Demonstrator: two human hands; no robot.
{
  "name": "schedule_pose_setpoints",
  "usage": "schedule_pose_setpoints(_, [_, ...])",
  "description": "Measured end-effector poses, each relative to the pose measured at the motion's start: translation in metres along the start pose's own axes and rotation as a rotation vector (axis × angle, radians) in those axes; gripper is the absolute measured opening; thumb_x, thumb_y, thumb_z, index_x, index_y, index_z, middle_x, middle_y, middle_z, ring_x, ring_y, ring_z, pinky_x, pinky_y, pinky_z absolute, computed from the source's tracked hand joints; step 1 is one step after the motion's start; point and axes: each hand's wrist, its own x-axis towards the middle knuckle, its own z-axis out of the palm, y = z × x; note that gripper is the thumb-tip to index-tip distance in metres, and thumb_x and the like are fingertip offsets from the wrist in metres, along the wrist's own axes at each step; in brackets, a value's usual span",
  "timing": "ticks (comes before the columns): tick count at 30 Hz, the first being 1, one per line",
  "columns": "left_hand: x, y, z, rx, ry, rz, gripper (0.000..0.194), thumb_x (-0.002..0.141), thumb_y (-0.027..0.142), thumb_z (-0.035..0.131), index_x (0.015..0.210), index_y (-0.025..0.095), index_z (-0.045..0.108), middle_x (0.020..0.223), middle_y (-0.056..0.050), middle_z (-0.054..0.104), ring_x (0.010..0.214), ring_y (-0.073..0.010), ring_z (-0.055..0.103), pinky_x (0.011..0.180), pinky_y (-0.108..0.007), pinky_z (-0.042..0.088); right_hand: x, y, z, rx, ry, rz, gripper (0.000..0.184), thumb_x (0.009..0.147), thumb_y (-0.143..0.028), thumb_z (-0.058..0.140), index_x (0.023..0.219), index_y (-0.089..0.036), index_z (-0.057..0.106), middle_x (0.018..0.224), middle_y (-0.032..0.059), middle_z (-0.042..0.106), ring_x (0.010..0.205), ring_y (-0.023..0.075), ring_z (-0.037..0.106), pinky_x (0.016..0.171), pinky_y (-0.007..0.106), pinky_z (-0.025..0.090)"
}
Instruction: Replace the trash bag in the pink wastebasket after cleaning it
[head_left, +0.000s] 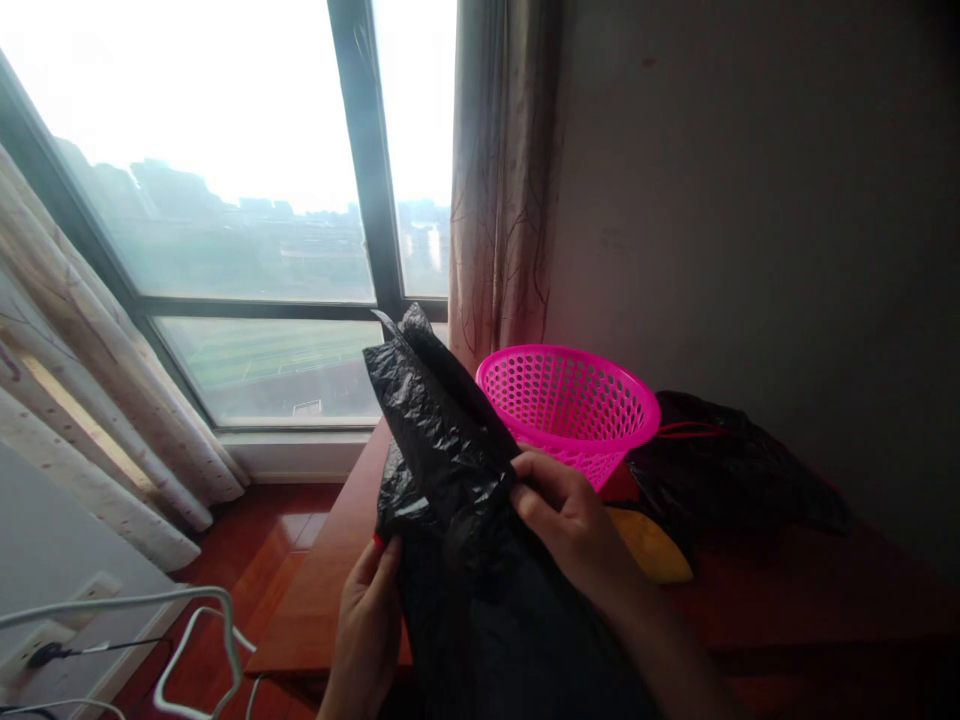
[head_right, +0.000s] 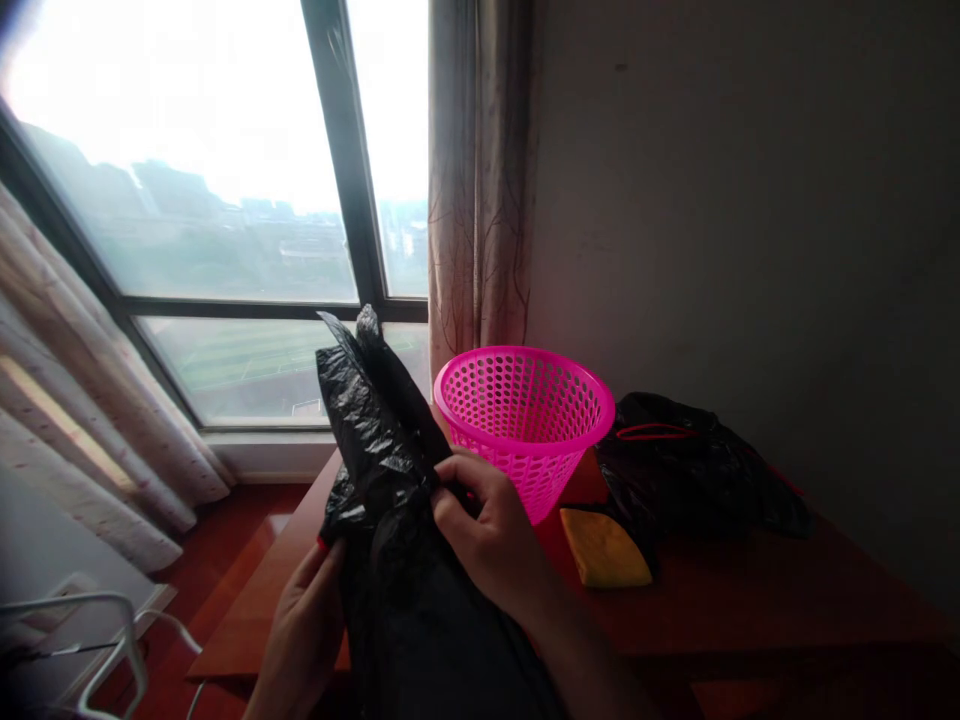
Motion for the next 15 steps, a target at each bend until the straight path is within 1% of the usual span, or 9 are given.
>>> schedule_pose_setpoints(2, [0.010, 0.027, 0.020, 0.011, -0.031, 0.197, 0.050, 0.065, 0.041, 0.085, 0.109, 0.019, 0.074, 0.098, -0.006, 0.078, 0.099, -0.0300, 0.072, 0.085, -0.034, 0.060, 0.021, -0.030, -0.017, -0.038, 0.009, -0.093, 0.010, 0.083, -0.026, 0.059, 0.078, -0.020, 0.066, 0.075, -0.0018, 0.057, 0.068, 0.0112, 0.052, 0.059, 0.021, 0.041])
schedule_pose_setpoints(4, [0.024, 0.059, 0.047, 0.028, -0.050, 0.376, 0.046, 0.070, 0.039, 0.083, 0.110, 0.020, 0.074, 0.097, -0.004, 0.077, 0.096, -0.0270, 0.072, 0.083, -0.031, 0.060, 0.051, -0.057, -0.039, -0.054, 0.041, -0.166, 0.009, 0.081, -0.028, 0.062, 0.082, -0.020, 0.068, 0.075, -0.0019, 0.061, 0.068, 0.0121, 0.055, 0.060, 0.022, 0.043])
schedule_pose_setpoints(6, [0.042, 0.091, 0.078, 0.038, -0.104, 0.498, 0.039, 0.071, 0.038, 0.081, 0.105, 0.020, 0.074, 0.093, -0.003, 0.077, 0.090, -0.0243, 0.072, 0.076, -0.028, 0.059, 0.087, -0.081, -0.062, -0.038, 0.054, -0.219, 0.008, 0.078, -0.027, 0.065, 0.082, -0.020, 0.068, 0.075, -0.0018, 0.063, 0.069, 0.0126, 0.058, 0.064, 0.023, 0.046])
schedule_pose_setpoints(7, [0.052, 0.106, 0.094, 0.046, -0.131, 0.554, 0.034, 0.072, 0.037, 0.080, 0.100, 0.018, 0.075, 0.087, -0.003, 0.076, 0.085, -0.0234, 0.072, 0.072, -0.027, 0.059, 0.107, -0.090, -0.074, -0.033, 0.071, -0.240, 0.007, 0.075, -0.026, 0.067, 0.079, -0.020, 0.067, 0.074, -0.0018, 0.063, 0.069, 0.0121, 0.059, 0.064, 0.022, 0.047])
schedule_pose_setpoints(8, [0.063, 0.120, 0.109, 0.067, -0.183, 0.595, 0.032, 0.073, 0.037, 0.078, 0.098, 0.017, 0.075, 0.084, -0.003, 0.075, 0.083, -0.0232, 0.072, 0.071, -0.028, 0.058, 0.126, -0.097, -0.087, -0.040, 0.114, -0.251, 0.007, 0.073, -0.025, 0.068, 0.076, -0.019, 0.066, 0.072, -0.0019, 0.063, 0.067, 0.0115, 0.058, 0.063, 0.022, 0.047])
schedule_pose_setpoints(10, [0.088, 0.143, 0.137, 0.079, -0.233, 0.660, 0.029, 0.074, 0.036, 0.075, 0.095, 0.016, 0.074, 0.077, -0.003, 0.073, 0.076, -0.0213, 0.070, 0.067, -0.027, 0.056, 0.160, -0.106, -0.113, -0.086, 0.181, -0.248, 0.010, 0.073, -0.027, 0.070, 0.075, -0.019, 0.065, 0.071, -0.0014, 0.063, 0.066, 0.0107, 0.059, 0.062, 0.021, 0.046])
schedule_pose_setpoints(12, [0.114, 0.161, 0.157, 0.147, -0.235, 0.730, 0.029, 0.074, 0.035, 0.071, 0.095, 0.014, 0.074, 0.073, -0.002, 0.071, 0.070, -0.0184, 0.067, 0.061, -0.024, 0.052, 0.187, -0.107, -0.141, -0.178, 0.266, -0.218, 0.012, 0.074, -0.029, 0.070, 0.079, -0.018, 0.066, 0.069, -0.0013, 0.063, 0.060, 0.0102, 0.056, 0.056, 0.020, 0.044])
schedule_pose_setpoints(13, [0.128, 0.169, 0.164, 0.211, -0.218, 0.775, 0.029, 0.073, 0.035, 0.070, 0.093, 0.013, 0.074, 0.072, -0.002, 0.070, 0.068, -0.0174, 0.066, 0.059, -0.023, 0.050, 0.197, -0.105, -0.155, -0.230, 0.324, -0.208, 0.012, 0.074, -0.027, 0.069, 0.080, -0.018, 0.066, 0.066, -0.0014, 0.062, 0.056, 0.0099, 0.054, 0.053, 0.020, 0.042])
schedule_pose_setpoints(15, [0.151, 0.181, 0.171, 0.331, -0.142, 0.845, 0.030, 0.072, 0.036, 0.067, 0.090, 0.012, 0.073, 0.071, -0.002, 0.068, 0.066, -0.0161, 0.063, 0.057, -0.022, 0.047, 0.211, -0.097, -0.183, -0.280, 0.428, -0.217, 0.012, 0.074, -0.022, 0.064, 0.084, -0.016, 0.067, 0.066, -0.0005, 0.062, 0.053, 0.0096, 0.052, 0.049, 0.020, 0.039])
